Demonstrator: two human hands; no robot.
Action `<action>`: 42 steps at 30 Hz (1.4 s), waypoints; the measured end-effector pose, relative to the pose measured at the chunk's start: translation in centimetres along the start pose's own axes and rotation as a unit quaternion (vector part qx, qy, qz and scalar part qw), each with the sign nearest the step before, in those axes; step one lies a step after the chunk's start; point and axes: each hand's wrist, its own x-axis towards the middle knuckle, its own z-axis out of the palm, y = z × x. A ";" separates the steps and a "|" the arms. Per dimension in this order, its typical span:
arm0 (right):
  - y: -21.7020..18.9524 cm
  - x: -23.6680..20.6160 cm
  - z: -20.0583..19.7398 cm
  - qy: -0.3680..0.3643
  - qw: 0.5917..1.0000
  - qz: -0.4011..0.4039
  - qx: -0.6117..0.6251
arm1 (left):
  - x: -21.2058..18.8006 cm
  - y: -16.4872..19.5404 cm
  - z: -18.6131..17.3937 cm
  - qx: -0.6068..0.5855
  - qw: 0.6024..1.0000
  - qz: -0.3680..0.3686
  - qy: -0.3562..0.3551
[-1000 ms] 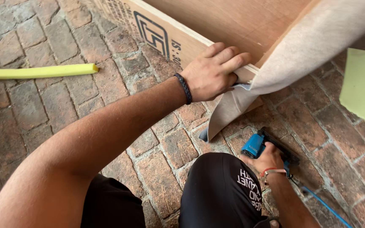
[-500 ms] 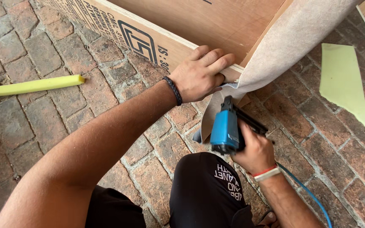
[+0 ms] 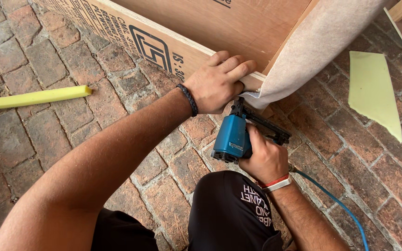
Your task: The person staples beige fabric onto a wooden furniture frame using a pneumatic staple gun. They pull and smooth the fabric along edges and corners, then fire staples to secure it in place.
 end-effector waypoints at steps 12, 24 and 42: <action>4.3 -4.1 1.2 -0.206 0.967 0.130 0.075 | 2.0 3.2 -1.9 -0.170 0.972 -0.141 0.076; 5.0 -5.8 6.0 -0.291 0.922 0.252 0.045 | 3.9 -1.5 -2.4 -0.200 0.980 0.015 -0.011; -1.5 13.8 2.9 0.433 0.745 0.136 0.489 | 3.4 -3.0 -1.6 -0.319 0.947 -0.024 0.039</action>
